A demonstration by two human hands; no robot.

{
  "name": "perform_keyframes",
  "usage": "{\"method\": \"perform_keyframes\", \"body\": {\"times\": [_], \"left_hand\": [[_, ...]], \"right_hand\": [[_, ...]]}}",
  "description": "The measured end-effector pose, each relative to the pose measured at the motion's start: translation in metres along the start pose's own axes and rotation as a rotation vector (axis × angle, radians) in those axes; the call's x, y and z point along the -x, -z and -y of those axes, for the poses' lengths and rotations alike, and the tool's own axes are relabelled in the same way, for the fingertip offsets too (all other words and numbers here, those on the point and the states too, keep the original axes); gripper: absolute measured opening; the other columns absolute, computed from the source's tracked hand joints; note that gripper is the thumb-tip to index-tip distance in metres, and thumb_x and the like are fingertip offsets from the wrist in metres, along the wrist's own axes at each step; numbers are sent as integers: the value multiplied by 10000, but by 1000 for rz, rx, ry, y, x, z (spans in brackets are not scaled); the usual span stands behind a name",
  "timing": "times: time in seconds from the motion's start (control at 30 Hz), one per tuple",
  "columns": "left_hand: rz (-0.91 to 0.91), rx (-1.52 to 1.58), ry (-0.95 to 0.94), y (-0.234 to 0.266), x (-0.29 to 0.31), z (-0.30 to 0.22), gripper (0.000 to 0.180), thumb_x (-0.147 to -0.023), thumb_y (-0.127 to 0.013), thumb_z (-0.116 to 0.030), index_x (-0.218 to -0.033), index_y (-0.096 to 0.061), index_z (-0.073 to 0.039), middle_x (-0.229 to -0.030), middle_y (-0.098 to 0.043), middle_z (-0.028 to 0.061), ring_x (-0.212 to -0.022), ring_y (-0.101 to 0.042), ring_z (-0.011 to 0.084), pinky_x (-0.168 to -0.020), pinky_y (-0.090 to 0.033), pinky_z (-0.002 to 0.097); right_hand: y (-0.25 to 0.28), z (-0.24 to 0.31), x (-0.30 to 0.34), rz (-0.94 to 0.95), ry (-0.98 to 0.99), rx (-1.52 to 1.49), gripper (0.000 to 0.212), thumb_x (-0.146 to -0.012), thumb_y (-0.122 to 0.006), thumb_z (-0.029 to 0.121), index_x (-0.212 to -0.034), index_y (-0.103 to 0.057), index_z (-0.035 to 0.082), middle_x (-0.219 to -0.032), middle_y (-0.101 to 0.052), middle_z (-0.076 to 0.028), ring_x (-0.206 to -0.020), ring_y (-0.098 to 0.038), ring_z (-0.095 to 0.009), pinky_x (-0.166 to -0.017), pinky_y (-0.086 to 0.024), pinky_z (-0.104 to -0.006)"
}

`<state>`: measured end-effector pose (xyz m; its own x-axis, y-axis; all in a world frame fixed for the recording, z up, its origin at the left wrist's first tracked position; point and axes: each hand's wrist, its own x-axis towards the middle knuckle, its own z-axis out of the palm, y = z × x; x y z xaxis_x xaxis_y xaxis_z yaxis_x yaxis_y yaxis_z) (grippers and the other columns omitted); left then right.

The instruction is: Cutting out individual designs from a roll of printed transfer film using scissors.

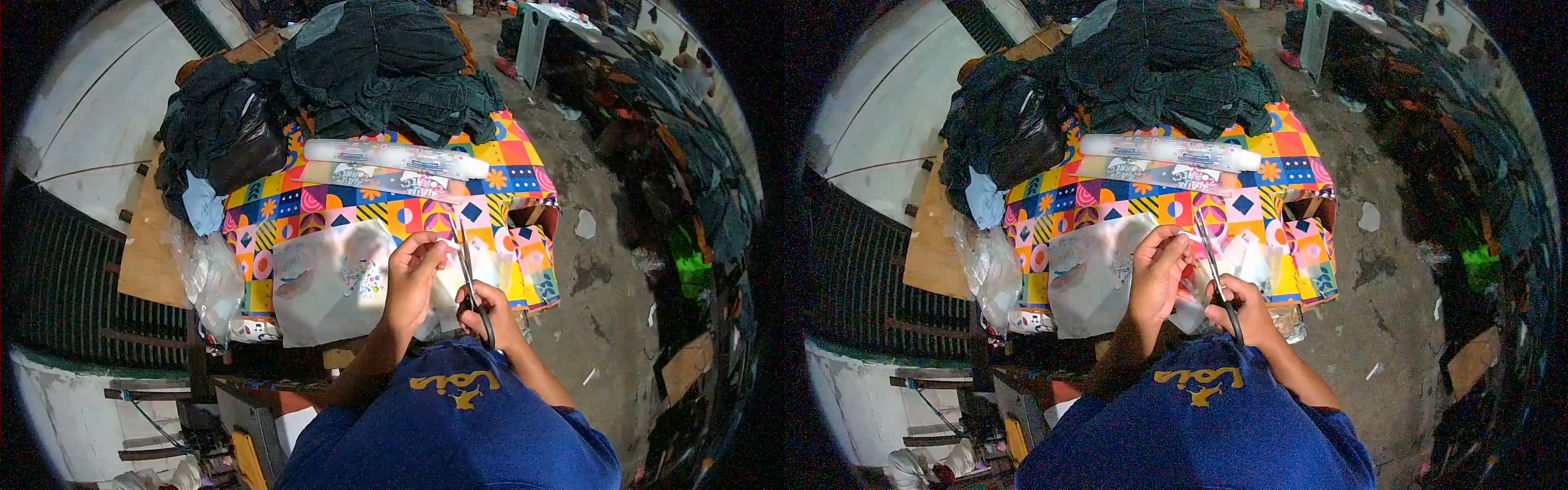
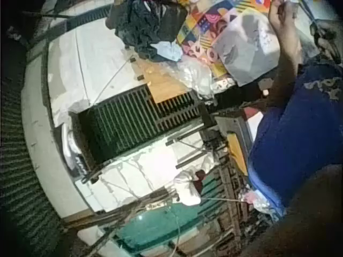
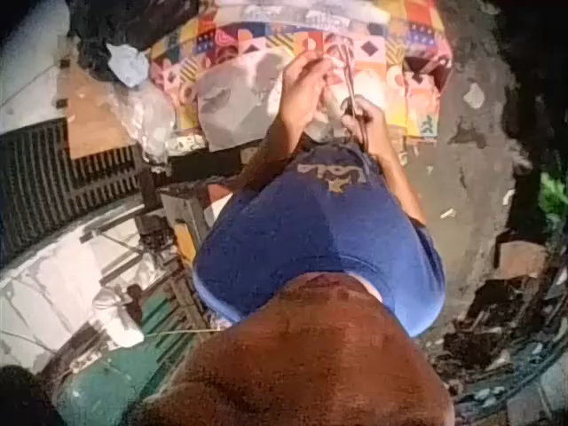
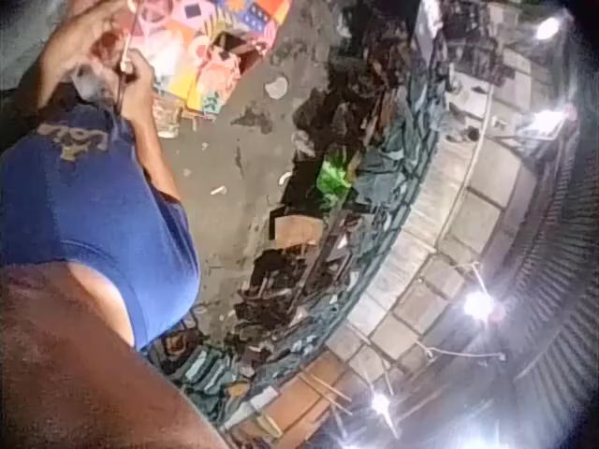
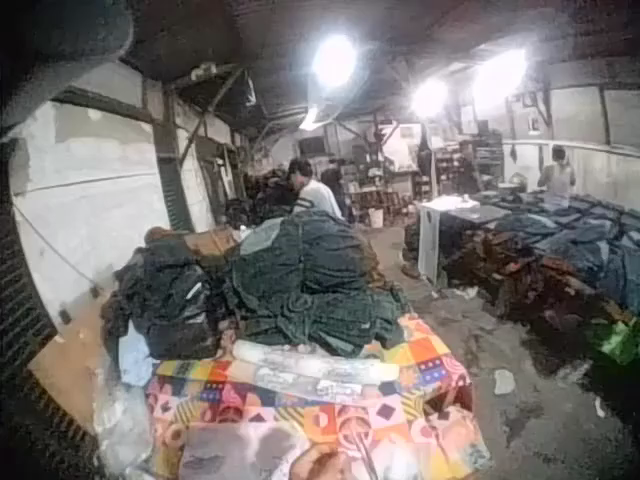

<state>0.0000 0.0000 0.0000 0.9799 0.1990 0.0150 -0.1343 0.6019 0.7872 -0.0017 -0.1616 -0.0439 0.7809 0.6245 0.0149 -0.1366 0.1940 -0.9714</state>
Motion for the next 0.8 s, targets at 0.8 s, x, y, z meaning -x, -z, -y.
{"method": "perform_keyframes", "body": {"times": [0.8], "left_hand": [[-36,-207,100,-4,4,-1,103,-780,-649,-31,-854,-590,6,-817,-645,69,-703,-564,87,-659,-439,210]], "right_hand": [[1,0,-3,-17,74,-61,338,-759,-707,271,-882,-514,23,-634,-523,-1,-516,-477,-69,-467,-374,-207]]}}
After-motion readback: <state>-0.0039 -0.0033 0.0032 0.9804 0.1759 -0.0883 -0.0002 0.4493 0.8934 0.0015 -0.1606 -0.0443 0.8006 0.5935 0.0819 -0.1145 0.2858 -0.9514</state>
